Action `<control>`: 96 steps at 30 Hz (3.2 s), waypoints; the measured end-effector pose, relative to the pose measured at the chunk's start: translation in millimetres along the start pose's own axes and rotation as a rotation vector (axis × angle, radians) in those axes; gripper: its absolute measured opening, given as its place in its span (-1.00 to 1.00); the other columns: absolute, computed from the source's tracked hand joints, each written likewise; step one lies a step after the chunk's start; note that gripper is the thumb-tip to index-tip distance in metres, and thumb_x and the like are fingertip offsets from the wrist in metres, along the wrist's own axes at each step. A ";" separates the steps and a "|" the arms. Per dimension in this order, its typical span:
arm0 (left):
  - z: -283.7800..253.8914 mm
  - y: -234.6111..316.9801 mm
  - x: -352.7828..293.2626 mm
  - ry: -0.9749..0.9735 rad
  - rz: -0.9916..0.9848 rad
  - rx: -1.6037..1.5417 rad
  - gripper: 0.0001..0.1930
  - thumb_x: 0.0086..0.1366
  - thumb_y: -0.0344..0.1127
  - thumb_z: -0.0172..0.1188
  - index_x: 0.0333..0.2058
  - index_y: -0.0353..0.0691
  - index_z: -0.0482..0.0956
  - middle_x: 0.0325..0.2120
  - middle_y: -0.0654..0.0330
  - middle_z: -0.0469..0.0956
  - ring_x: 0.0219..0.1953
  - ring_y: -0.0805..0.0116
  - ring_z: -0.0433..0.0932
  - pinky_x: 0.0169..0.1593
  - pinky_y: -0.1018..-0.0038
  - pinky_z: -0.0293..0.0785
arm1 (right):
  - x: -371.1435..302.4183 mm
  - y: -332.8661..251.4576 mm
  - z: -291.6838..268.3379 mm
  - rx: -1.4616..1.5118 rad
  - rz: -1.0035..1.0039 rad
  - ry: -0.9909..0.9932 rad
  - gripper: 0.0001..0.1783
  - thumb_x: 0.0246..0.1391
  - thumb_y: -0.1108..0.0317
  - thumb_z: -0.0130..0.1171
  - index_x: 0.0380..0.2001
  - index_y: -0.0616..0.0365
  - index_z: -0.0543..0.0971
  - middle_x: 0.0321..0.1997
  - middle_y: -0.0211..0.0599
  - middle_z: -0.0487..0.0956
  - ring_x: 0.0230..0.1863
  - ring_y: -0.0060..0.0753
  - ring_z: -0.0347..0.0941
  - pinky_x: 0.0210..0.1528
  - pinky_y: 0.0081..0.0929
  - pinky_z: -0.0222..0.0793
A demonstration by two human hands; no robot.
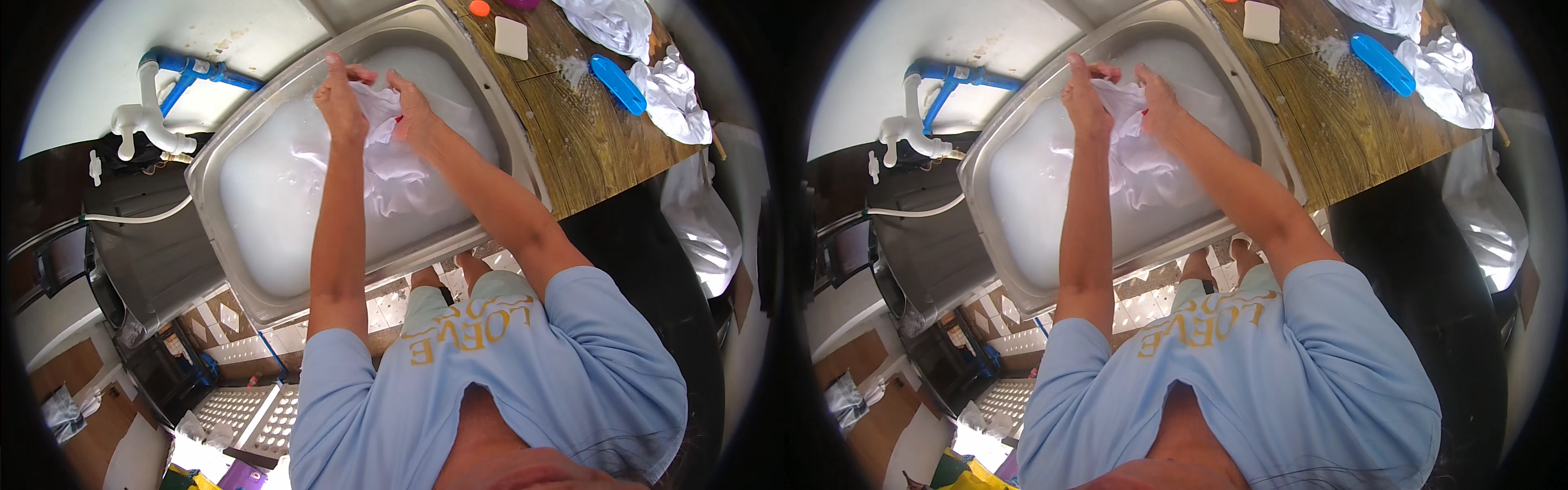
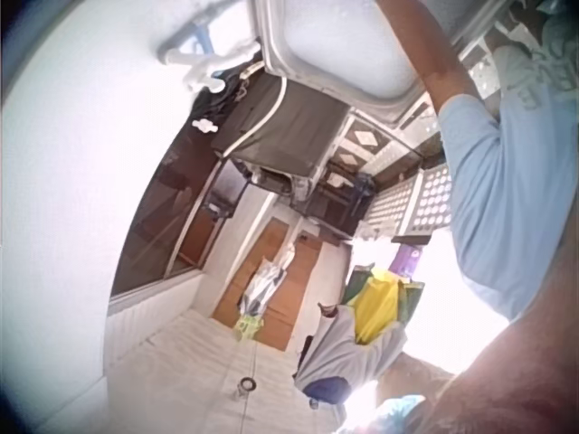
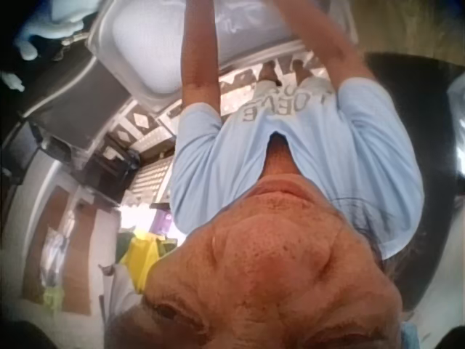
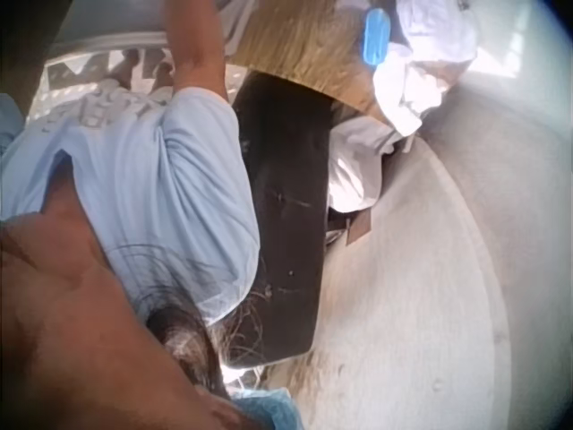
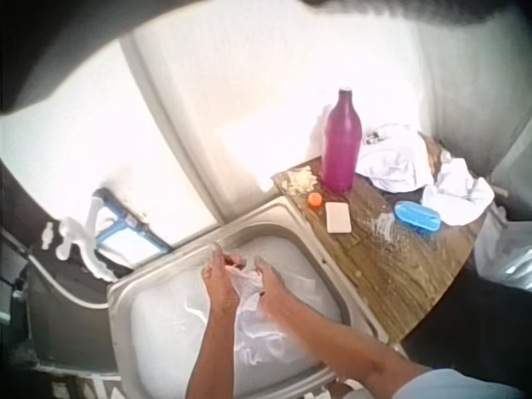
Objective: The person washes a white t-shirt by hand in a sink filled with soapy water, scrubbing stained areas with a blue brush and by rubbing the fabric against itself, then rinses it and places it into a washing machine.
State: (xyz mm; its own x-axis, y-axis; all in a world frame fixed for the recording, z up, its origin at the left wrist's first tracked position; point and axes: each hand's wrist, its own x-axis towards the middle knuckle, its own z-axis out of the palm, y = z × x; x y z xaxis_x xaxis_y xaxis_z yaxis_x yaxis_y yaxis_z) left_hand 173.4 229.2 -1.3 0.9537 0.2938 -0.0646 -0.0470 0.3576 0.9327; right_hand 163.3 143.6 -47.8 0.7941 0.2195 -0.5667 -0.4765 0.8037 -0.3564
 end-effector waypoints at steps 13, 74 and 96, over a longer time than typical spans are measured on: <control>-4.7 -43.5 2.6 -0.238 0.593 0.565 -0.58 0.18 -0.40 0.24 -0.77 -0.35 0.26 -0.81 0.30 0.22 -0.67 0.61 0.12 -0.60 0.51 0.09 | 29.3 16.3 -12.1 0.186 0.050 -0.278 -0.58 0.23 -0.15 -0.08 -0.37 -0.02 0.44 -0.38 -0.45 0.46 -0.43 -0.48 0.39 -0.44 -0.48 0.34; -9.0 -37.8 17.1 -0.055 0.547 0.705 -0.71 0.12 -0.47 0.23 -0.72 -0.32 0.36 -0.77 0.05 0.28 -0.68 0.36 0.18 -0.53 0.44 0.27 | 36.6 14.8 0.9 -0.011 0.077 -0.441 -0.59 0.17 -0.06 0.06 -0.14 0.03 0.49 -0.19 -0.41 0.47 -0.23 -0.45 0.41 -0.28 -0.42 0.37; -81.1 19.5 25.6 -0.191 -0.019 0.263 -0.47 0.30 0.13 0.09 -0.74 -0.05 0.30 -0.71 0.53 0.12 -0.61 0.68 -0.01 -0.57 0.62 -0.09 | -7.1 -59.9 9.9 -0.183 -0.165 -0.518 -0.91 0.01 0.41 0.20 -0.48 0.01 0.48 -0.44 -0.53 0.52 -0.36 -0.61 0.43 -0.26 -0.48 0.38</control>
State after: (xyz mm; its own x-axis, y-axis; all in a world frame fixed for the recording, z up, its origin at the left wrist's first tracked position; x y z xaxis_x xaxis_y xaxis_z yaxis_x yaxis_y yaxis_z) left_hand 172.8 315.6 -13.6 0.9933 0.1092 -0.0385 0.0261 0.1127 0.9933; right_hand 190.0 99.4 -15.0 0.9226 0.3790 -0.0715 -0.3518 0.7513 -0.5584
